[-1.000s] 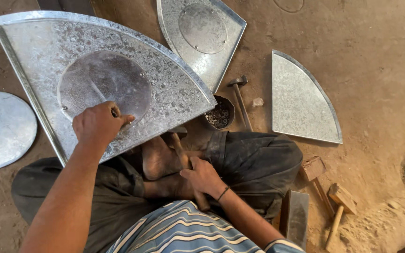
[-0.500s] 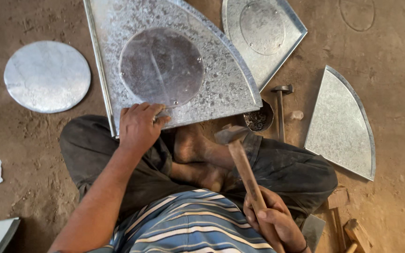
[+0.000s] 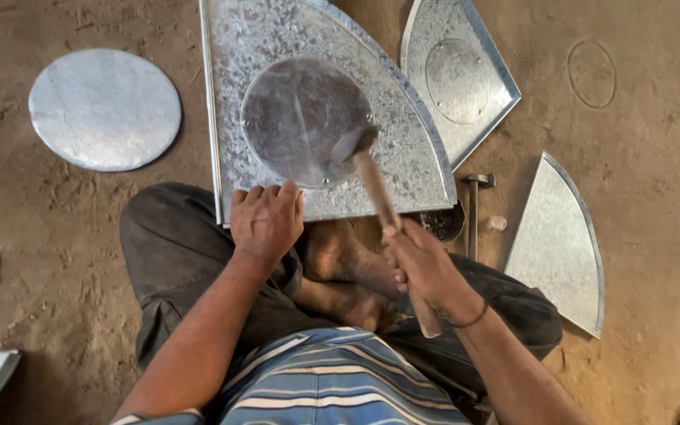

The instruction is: The person sits on the floor and uses a hammer and punch to fasten rivets into a circular metal piece attached to a larger metal panel. They repeatedly position the punch, strike it with the hammer, and adjust the panel to work on different rivet locations.

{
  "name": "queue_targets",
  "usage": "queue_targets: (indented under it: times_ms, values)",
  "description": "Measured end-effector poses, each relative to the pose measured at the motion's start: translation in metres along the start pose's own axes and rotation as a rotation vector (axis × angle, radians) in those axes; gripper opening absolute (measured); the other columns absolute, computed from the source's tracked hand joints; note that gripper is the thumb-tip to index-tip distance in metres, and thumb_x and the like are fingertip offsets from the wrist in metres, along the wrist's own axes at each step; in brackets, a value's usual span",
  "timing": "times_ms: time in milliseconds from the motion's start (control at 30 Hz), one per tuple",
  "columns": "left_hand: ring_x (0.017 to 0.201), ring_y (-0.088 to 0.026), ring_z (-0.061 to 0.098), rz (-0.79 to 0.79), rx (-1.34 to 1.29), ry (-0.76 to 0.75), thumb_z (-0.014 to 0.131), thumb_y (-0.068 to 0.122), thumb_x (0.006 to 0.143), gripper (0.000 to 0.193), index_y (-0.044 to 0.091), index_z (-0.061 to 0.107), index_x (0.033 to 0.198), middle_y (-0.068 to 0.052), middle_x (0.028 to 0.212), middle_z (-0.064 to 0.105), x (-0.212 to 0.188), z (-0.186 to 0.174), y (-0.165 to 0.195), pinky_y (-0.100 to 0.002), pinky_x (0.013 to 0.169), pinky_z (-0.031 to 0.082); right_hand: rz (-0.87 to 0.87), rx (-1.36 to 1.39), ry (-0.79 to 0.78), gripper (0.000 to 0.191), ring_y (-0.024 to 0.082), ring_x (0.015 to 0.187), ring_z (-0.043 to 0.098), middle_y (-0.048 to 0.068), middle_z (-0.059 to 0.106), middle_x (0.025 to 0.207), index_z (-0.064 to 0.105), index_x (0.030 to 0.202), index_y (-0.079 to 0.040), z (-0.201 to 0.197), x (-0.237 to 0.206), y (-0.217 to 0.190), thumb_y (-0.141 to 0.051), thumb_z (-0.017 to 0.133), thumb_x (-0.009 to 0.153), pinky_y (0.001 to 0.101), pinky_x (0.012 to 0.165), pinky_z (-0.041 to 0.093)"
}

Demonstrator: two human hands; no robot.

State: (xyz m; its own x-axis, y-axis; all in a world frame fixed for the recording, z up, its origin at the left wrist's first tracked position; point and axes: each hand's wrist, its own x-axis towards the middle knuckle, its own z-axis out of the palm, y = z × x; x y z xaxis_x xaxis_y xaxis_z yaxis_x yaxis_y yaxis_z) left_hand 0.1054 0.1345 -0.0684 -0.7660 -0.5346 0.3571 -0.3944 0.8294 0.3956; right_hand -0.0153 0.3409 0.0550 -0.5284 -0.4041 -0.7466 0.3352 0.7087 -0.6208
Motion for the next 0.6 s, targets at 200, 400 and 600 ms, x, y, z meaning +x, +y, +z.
queue_targets:
  times_ms: [200, 400, 600]
  values:
    - [0.076, -0.028, 0.065, 0.0, -0.002, 0.002, 0.071, 0.028, 0.093, 0.015, 0.015, 0.066, 0.088, -0.004, 0.074, 0.067, 0.0, 0.002, -0.002, -0.046, 0.073, 0.043, -0.456, -0.271, 0.049, 0.032, 0.006, 0.054, 0.048, -0.003, 0.048, 0.066, 0.051, 0.098, -0.007, 0.002, -0.004, -0.004, -0.039, 0.052, 0.104, 0.0259, 0.043, 0.045]
    - [0.076, -0.028, 0.065, 0.006, -0.006, 0.023, 0.07, 0.027, 0.096, 0.017, 0.014, 0.064, 0.087, -0.005, 0.074, 0.066, -0.001, -0.004, 0.0, -0.046, 0.072, 0.042, -0.461, -0.584, 0.104, 0.038, 0.015, 0.051, 0.054, 0.006, 0.053, 0.059, 0.054, 0.095, -0.004, 0.003, -0.019, -0.019, -0.042, 0.053, 0.102, 0.0363, 0.046, 0.044]
    - [0.074, -0.029, 0.065, -0.031, 0.006, -0.019, 0.068, 0.03, 0.097, 0.019, 0.013, 0.064, 0.087, -0.005, 0.074, 0.067, -0.002, -0.001, -0.003, -0.047, 0.073, 0.043, -0.599, -0.664, 0.212, 0.04, 0.018, 0.058, 0.05, 0.01, 0.054, 0.065, 0.049, 0.095, -0.002, 0.015, 0.006, 0.028, -0.041, 0.056, 0.106, 0.039, 0.051, 0.042]
